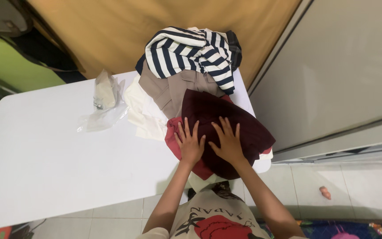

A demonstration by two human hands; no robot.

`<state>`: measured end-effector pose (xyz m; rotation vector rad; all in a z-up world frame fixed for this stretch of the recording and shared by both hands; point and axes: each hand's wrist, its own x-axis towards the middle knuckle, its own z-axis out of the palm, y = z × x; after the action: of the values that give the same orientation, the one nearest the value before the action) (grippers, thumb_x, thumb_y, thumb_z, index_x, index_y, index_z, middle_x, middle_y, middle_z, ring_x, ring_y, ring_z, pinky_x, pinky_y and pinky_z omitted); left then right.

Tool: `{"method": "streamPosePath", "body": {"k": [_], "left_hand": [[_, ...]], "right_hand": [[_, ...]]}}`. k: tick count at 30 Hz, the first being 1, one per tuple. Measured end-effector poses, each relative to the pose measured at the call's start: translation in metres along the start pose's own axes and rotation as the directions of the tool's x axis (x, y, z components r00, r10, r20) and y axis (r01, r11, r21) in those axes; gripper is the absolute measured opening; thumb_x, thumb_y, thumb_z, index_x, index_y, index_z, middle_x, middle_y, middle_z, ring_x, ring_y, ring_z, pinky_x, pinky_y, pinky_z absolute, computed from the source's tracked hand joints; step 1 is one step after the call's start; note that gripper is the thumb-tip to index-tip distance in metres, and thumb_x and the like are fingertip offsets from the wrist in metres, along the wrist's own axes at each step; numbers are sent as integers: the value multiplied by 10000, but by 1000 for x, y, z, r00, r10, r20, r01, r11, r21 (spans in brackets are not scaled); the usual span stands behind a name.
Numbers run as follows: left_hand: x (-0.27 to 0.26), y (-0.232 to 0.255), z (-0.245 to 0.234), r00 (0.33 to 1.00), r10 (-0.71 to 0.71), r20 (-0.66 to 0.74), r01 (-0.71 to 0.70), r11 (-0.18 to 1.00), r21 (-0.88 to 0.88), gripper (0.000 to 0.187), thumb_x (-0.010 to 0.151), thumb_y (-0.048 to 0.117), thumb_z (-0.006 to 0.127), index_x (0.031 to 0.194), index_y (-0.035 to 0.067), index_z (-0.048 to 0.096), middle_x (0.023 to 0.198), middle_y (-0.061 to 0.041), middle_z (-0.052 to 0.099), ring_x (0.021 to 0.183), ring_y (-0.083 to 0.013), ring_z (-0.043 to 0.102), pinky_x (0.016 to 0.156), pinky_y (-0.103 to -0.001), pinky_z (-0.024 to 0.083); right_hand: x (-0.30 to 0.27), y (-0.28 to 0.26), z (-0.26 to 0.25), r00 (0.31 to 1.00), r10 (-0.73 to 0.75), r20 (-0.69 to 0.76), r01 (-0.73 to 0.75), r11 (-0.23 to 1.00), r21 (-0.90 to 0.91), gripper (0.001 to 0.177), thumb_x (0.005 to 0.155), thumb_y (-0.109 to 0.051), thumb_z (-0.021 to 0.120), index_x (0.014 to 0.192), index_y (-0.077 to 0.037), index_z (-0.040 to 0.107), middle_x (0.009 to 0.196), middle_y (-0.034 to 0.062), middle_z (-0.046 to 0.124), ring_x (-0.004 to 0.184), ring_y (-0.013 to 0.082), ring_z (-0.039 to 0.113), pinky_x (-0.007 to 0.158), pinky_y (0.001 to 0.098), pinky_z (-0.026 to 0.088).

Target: The person takes various folded clothes and one plastic bag from a shelf inside a wardrobe and places them onto a white table.

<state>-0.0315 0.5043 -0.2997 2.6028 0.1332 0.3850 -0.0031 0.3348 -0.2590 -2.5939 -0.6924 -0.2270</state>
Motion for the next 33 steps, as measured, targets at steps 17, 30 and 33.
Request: {"method": "streamPosePath", "body": {"k": [17,30,33], "left_hand": [[-1,92,-55,945,304,-118,-317,943,-103,664,1009,438,555,1585,149,394,1698,-220,173,1570,-469,93,1173,-738,23],[-10,253,-53,901,402,-164,-434,852,-294,671,1035,487,511,1574,107,391,1697,-274,89,1574,-500,-9,1179,-731,-72],[-17,296,-43,882,436,-179,-472,824,-314,660,1043,467,522,1578,106,383,1702,-266,92,1582,-506,-18,1182,-738,-73]], "right_hand": [[-31,-21,-86,912,226,-343,-197,973,118,691,858,-190,761,1472,-60,470,1643,243,231,1549,464,172,1206,717,86],[-104,64,-196,697,112,-708,-103,993,55,501,891,-129,737,1348,-43,548,1608,184,269,1592,482,141,1301,675,123],[-123,91,-219,650,81,-756,-114,993,9,489,890,-113,758,1326,-20,557,1608,180,277,1596,473,123,1317,670,87]]}}
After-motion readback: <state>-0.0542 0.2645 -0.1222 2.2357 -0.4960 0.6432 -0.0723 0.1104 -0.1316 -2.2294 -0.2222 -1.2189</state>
